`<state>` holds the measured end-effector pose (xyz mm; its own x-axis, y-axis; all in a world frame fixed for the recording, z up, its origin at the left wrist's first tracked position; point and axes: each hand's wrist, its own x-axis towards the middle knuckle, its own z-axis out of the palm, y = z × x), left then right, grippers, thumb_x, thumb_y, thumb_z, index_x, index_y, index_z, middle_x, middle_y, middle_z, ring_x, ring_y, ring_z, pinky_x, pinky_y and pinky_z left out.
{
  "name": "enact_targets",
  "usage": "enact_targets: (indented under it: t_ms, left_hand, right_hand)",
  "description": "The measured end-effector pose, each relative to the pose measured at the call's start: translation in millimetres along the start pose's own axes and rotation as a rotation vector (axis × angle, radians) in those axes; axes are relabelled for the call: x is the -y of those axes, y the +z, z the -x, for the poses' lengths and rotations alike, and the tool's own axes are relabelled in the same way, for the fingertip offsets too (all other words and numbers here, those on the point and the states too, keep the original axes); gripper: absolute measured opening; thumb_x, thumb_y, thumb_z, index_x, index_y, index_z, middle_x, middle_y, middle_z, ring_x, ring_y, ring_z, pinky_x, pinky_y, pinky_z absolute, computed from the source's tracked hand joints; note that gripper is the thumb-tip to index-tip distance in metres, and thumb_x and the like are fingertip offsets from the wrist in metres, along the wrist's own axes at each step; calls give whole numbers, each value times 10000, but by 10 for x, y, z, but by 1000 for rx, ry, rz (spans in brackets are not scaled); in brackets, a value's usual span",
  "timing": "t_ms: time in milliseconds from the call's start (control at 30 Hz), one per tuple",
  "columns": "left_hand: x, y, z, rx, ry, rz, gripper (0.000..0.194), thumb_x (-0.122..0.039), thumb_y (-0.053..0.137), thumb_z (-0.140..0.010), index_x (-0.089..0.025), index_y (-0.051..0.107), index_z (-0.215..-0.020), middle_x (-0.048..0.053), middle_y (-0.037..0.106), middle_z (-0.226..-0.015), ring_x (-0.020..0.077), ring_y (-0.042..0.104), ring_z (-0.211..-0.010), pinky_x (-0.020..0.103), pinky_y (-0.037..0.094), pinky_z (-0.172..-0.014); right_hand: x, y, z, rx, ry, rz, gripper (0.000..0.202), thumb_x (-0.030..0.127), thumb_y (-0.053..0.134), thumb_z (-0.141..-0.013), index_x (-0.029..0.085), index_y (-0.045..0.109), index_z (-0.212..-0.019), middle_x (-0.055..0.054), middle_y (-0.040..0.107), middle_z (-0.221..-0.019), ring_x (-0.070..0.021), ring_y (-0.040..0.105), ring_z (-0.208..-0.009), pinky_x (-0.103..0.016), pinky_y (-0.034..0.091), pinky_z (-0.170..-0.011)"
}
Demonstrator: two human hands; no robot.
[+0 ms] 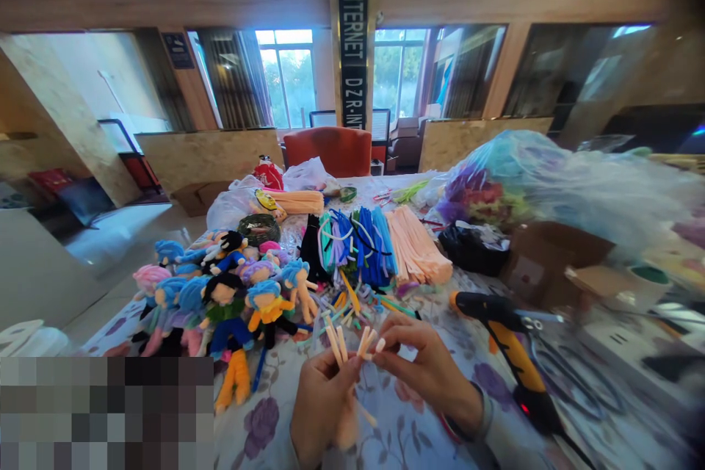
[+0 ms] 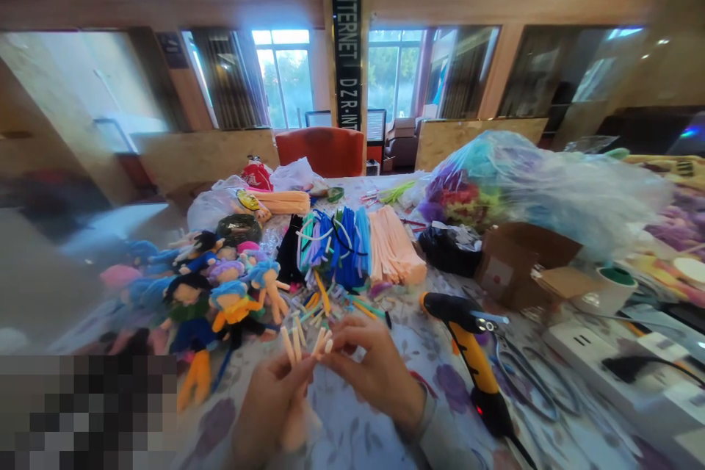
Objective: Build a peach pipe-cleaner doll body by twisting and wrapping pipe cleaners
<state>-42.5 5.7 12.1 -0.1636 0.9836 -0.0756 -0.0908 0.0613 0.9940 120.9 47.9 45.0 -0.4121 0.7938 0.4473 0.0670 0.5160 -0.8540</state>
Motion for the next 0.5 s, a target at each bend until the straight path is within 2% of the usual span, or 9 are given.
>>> enact_targets:
  t_ms: [100, 233, 400, 500]
  left_hand:
    - [27, 7, 37, 42, 74, -126, 262, -395, 675, -688, -147, 668, -605, -31, 492, -486, 115, 397, -492, 227, 290, -476]
    - [-52, 66, 114, 90, 246, -404, 203, -300, 611, -747, -167, 693, -617, 24, 602, -584, 167, 494, -580, 256, 365, -553]
    - [-125, 121, 184, 137, 393, -578, 169, -127, 591, -708, -209, 700, -608, 39, 677, -658, 197, 578, -639, 276, 421, -636]
    - [-89, 115, 210, 179, 440, -644, 197, -114, 580, -710, -216, 687, -580, 32, 646, -598, 186, 574, -585, 270, 417, -590]
  right_hand:
    - [35, -74, -11, 35, -89, 110, 137, 323, 698, -749, 208, 706, -675, -20, 583, -701, -162, 548, -701, -274, 422, -654]
    - [83, -114, -9, 106, -124, 135, 190, 377, 709, -731, 210, 713, -641, -5, 519, -677, -160, 506, -706, -274, 380, -651]
    - [101, -151, -12, 170, -28, -63, 214, 410, 715, -712, 204, 718, -653, 5, 521, -695, -145, 497, -700, -265, 386, -661]
    - [64, -170, -7, 214, 98, -165, 223, 413, 732, -686, 197, 712, -639, 5, 545, -706, -140, 510, -698, -253, 402, -659]
